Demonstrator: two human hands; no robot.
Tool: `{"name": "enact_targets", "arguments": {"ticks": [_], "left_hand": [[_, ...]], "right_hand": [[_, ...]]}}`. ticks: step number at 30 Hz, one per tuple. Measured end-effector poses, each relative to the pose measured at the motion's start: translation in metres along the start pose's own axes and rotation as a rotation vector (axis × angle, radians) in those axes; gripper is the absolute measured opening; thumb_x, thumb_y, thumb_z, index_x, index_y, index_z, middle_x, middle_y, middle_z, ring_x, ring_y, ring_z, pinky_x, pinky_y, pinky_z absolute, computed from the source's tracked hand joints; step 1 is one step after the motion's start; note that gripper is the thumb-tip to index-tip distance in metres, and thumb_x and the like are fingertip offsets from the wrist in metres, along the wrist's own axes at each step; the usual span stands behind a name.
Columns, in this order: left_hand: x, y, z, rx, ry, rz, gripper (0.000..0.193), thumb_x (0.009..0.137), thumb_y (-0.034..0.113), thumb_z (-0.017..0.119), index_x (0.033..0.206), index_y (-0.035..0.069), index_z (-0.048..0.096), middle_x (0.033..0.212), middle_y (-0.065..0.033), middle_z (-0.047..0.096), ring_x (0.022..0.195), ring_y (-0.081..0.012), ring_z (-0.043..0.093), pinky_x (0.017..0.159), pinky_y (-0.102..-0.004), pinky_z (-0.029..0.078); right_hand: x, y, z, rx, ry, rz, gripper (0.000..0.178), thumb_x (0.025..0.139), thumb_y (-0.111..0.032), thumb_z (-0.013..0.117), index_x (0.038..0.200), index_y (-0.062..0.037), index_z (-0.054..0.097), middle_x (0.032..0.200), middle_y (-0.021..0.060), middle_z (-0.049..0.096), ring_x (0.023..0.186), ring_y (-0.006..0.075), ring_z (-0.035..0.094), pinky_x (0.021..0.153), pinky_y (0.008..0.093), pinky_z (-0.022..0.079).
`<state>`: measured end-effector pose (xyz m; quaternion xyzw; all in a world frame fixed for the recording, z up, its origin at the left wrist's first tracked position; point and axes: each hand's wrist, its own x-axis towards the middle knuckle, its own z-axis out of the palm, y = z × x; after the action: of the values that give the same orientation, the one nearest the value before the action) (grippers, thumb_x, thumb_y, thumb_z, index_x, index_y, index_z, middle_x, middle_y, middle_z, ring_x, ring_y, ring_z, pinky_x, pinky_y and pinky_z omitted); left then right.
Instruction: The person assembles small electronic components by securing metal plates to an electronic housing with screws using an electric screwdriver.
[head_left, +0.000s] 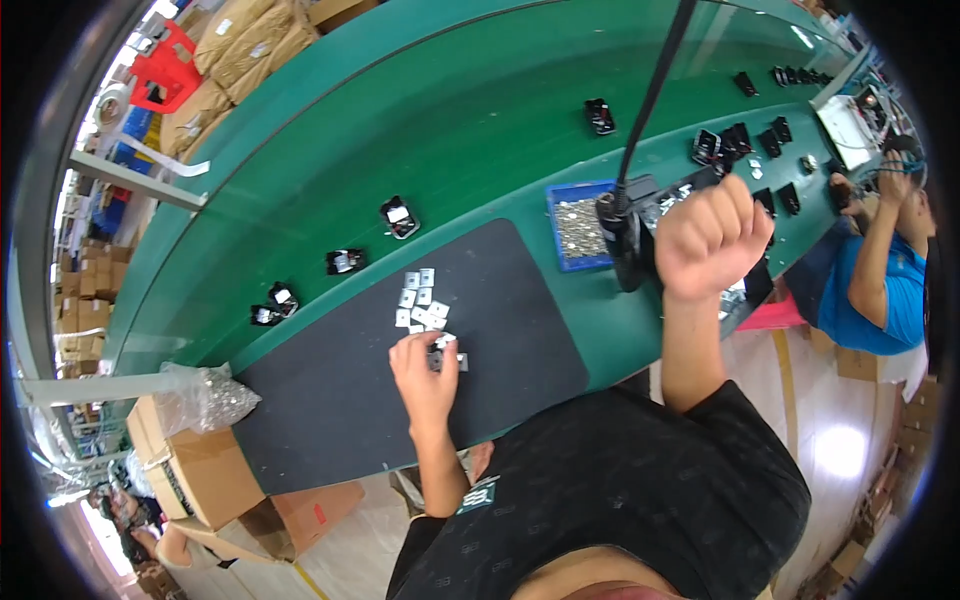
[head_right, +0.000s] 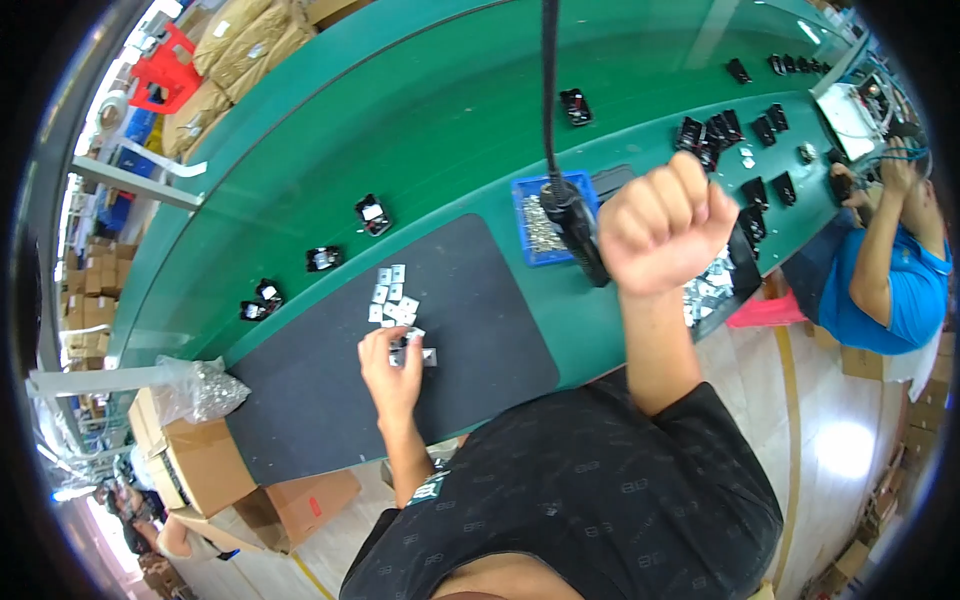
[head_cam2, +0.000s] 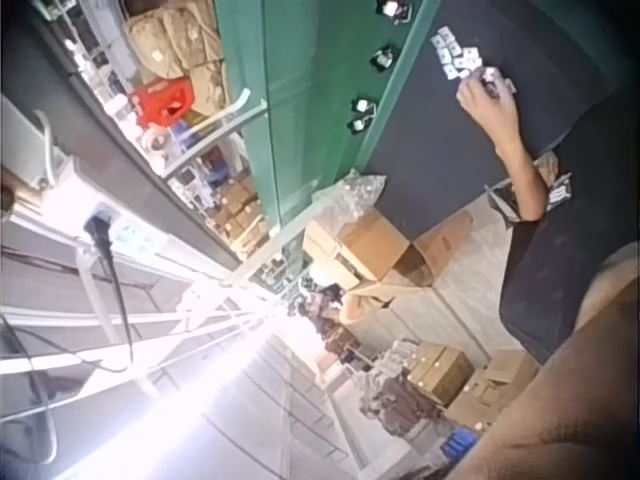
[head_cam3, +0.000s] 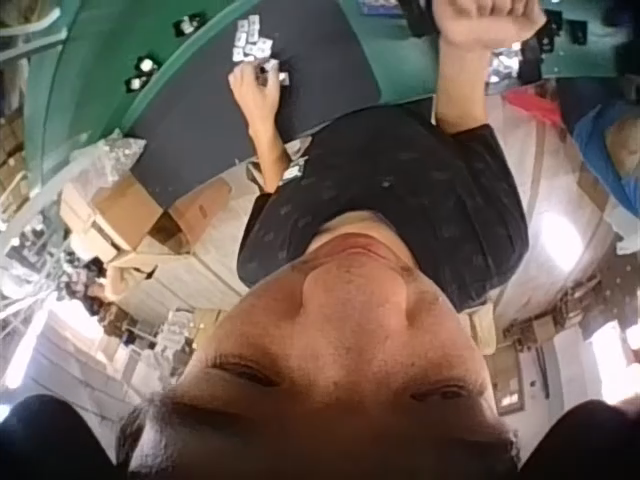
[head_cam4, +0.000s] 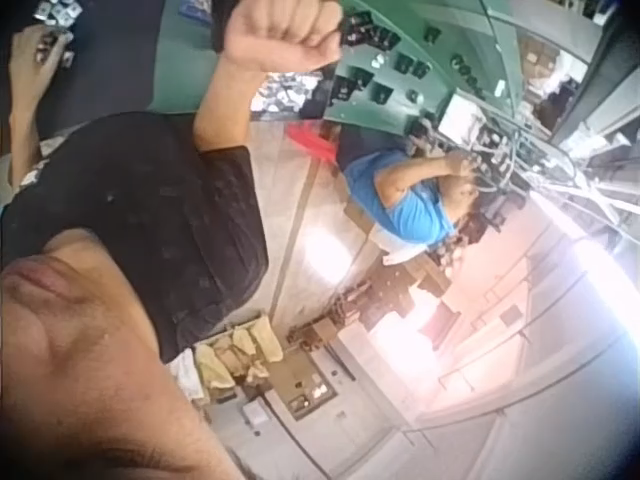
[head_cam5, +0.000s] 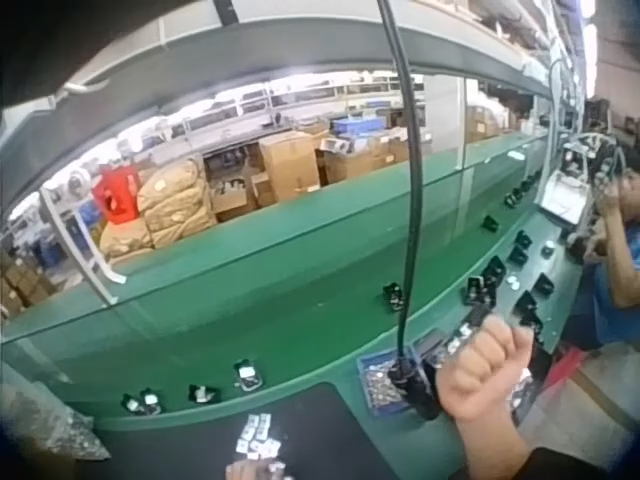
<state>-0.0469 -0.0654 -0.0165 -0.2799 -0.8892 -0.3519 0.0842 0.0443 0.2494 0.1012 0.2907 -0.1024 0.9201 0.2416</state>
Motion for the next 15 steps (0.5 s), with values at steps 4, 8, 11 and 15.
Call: {"name": "enact_targets", "arguments": {"ticks": [4,8,11,15], "left_hand": [[0.008,0.026,-0.005,-0.205,0.017,0.186,0.003,0.078,0.0,0.062,0.081,0.001,0.061,0.076,-0.0104,0.061,0.07,-0.0271,0.057,0.067,-0.0339,0.046],[0.012,0.052,0.0,-0.456,-0.051,0.351,0.007,0.069,-0.005,0.055,0.068,0.002,0.054,0.065,-0.0092,0.054,0.062,-0.0262,0.053,0.059,-0.0348,0.044],[0.019,0.069,0.001,-0.595,-0.06,0.438,0.007,0.067,-0.003,0.056,0.065,0.002,0.052,0.062,-0.0089,0.051,0.059,-0.0256,0.051,0.055,-0.0336,0.043],[0.033,0.094,-0.004,-0.754,-0.073,0.51,0.008,0.065,-0.003,0.056,0.062,0.002,0.051,0.058,-0.0083,0.048,0.052,-0.0235,0.047,0.048,-0.0327,0.038]], "right_hand": [[-0.011,0.018,0.027,0.279,-0.195,0.196,0.035,0.085,-0.019,0.054,0.057,-0.0125,0.035,0.047,-0.0036,0.034,0.039,0.0066,0.029,0.037,0.0197,0.023],[-0.009,0.022,0.027,0.403,-0.389,0.322,0.032,0.084,-0.017,0.05,0.056,-0.0116,0.037,0.046,-0.0021,0.034,0.037,0.0068,0.029,0.035,0.0203,0.023],[-0.01,0.021,0.031,0.445,-0.476,0.349,0.032,0.084,-0.016,0.047,0.054,-0.0117,0.036,0.047,-0.0015,0.034,0.037,0.0069,0.03,0.036,0.0211,0.024],[-0.015,0.027,0.037,0.487,-0.495,0.425,0.034,0.084,-0.017,0.046,0.052,-0.0114,0.035,0.048,-0.0028,0.03,0.037,0.0072,0.028,0.036,0.0218,0.022]]}}
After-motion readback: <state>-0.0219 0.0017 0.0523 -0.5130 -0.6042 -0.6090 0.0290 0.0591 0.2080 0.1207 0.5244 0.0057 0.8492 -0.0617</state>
